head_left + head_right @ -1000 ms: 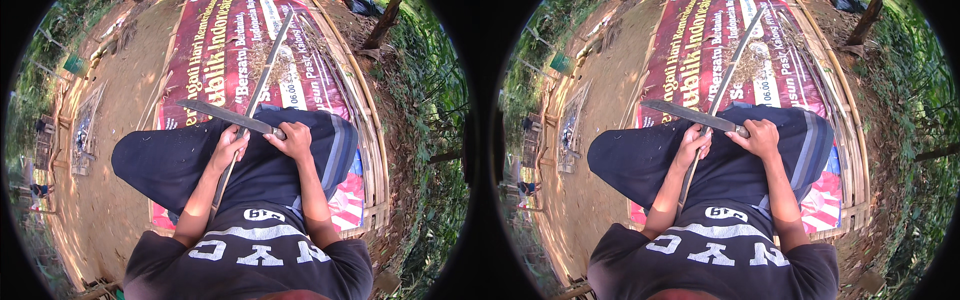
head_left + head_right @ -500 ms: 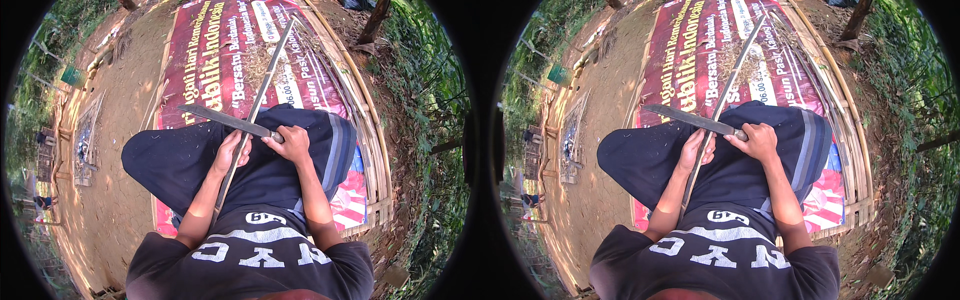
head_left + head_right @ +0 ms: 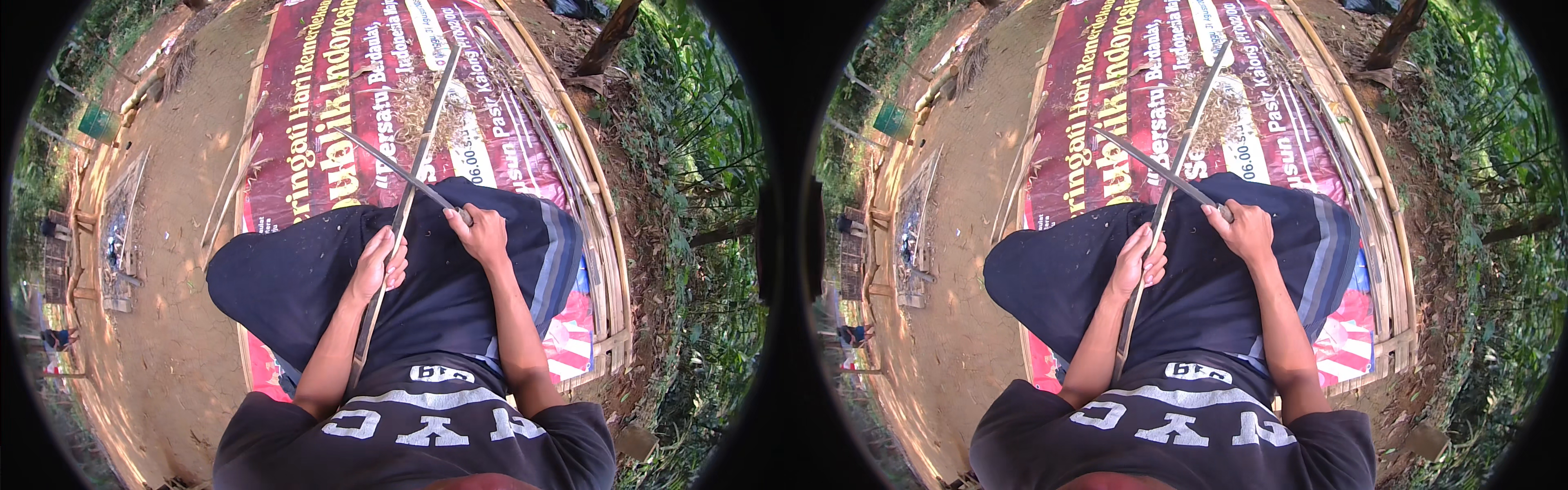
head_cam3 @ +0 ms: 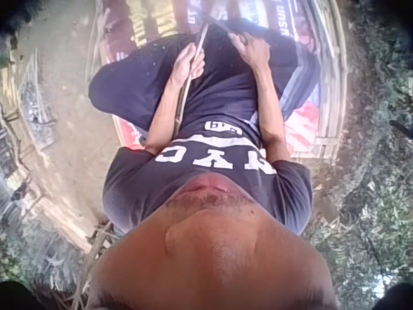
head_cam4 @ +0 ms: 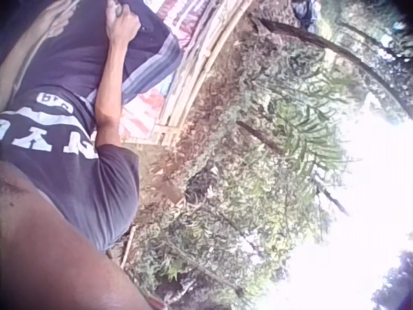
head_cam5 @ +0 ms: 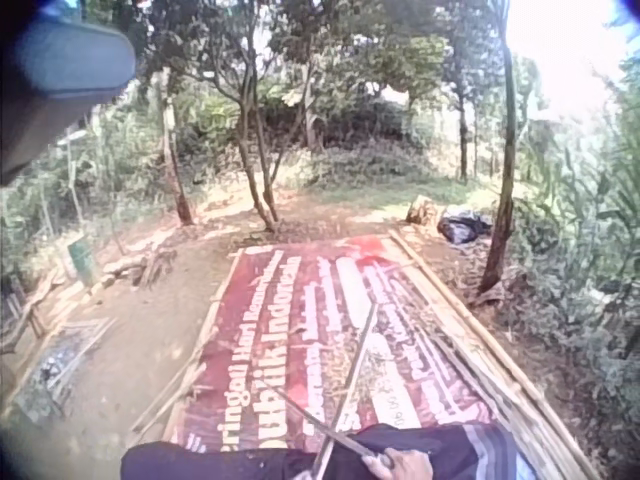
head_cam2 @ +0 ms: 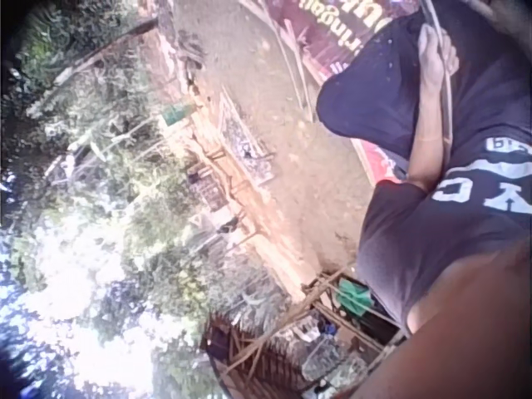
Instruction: The person sits on the ground and uses a large knife to scrape and sharpen a long, thin piece of bamboo. They hold the bamboo steady with their left hand and repeatedly draw the knife blade along its length to smooth the surface.
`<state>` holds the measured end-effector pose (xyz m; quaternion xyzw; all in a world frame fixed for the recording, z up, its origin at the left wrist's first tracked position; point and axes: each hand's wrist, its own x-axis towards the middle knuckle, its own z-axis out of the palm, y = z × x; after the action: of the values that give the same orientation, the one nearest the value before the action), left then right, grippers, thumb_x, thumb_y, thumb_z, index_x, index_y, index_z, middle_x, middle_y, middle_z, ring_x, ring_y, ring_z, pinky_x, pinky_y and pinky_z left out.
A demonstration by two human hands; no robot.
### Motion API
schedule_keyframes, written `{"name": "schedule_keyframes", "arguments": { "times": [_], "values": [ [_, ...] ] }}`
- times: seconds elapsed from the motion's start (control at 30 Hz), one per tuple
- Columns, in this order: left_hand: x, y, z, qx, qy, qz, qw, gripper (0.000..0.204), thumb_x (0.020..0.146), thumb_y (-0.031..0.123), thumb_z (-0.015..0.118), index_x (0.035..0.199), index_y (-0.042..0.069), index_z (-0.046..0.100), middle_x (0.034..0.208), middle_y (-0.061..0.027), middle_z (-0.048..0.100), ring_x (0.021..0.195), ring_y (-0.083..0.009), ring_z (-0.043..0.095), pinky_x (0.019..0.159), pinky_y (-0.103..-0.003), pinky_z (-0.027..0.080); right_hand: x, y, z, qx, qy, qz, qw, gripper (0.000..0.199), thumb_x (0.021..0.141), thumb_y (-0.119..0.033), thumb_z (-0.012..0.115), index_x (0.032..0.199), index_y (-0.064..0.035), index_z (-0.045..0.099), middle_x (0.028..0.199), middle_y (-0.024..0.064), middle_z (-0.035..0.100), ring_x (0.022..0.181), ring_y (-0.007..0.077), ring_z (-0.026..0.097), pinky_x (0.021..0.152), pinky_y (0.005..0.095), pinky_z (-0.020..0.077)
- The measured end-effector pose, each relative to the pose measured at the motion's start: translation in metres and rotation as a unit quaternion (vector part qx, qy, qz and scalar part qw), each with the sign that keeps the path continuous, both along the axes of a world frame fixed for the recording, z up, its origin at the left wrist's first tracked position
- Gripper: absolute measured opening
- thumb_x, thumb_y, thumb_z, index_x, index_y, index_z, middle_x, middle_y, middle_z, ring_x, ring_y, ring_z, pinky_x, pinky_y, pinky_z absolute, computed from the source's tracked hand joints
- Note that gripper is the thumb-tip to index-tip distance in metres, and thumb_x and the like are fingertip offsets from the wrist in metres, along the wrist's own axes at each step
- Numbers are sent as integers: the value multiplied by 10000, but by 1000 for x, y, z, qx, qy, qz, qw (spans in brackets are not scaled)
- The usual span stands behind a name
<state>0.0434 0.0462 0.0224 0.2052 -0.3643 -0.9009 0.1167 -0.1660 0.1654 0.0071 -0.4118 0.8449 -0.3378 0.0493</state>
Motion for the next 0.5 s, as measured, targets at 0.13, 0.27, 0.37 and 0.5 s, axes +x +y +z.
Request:
{"name": "schedule_keyframes", "arguments": {
  "times": [0.13, 0.27, 0.37, 0.5],
  "values": [
    [-3, -11, -3, 10, -9, 3, 1000, 308, 1112, 360, 364, 1053, 93, 507, 568, 22, 342, 361, -79, 316, 332, -231, 301, 9, -7, -2, -23, 63, 79, 995, 564, 882, -535, 701, 619, -59, 550, 526, 128, 576, 492, 346, 606, 488, 456, 466],
    [1, -23, -7, 52, -18, 4, 998, 332, 1108, 384, 375, 1022, 81, 480, 566, 16, 350, 371, -80, 342, 330, -231, 310, 29, -19, -15, -57, 130, 209, 968, 555, 789, -595, 747, 631, -89, 581, 539, 75, 560, 476, 296, 563, 506, 406, 459],
    [3, -31, -14, 43, -18, -2, 999, 317, 1109, 372, 372, 996, 89, 459, 565, 20, 348, 377, -68, 345, 329, -228, 310, 13, -28, -19, -33, 162, 205, 965, 574, 764, -631, 741, 626, -99, 574, 539, 47, 537, 474, 278, 536, 515, 384, 447],
    [-2, -45, -23, 43, -18, 6, 999, 314, 1111, 341, 369, 983, 79, 483, 560, 22, 349, 362, -67, 344, 323, -224, 315, 9, -43, -23, -22, 192, 191, 962, 587, 769, -647, 729, 608, -110, 555, 531, 49, 529, 472, 265, 529, 524, 380, 439]
  ]
}}
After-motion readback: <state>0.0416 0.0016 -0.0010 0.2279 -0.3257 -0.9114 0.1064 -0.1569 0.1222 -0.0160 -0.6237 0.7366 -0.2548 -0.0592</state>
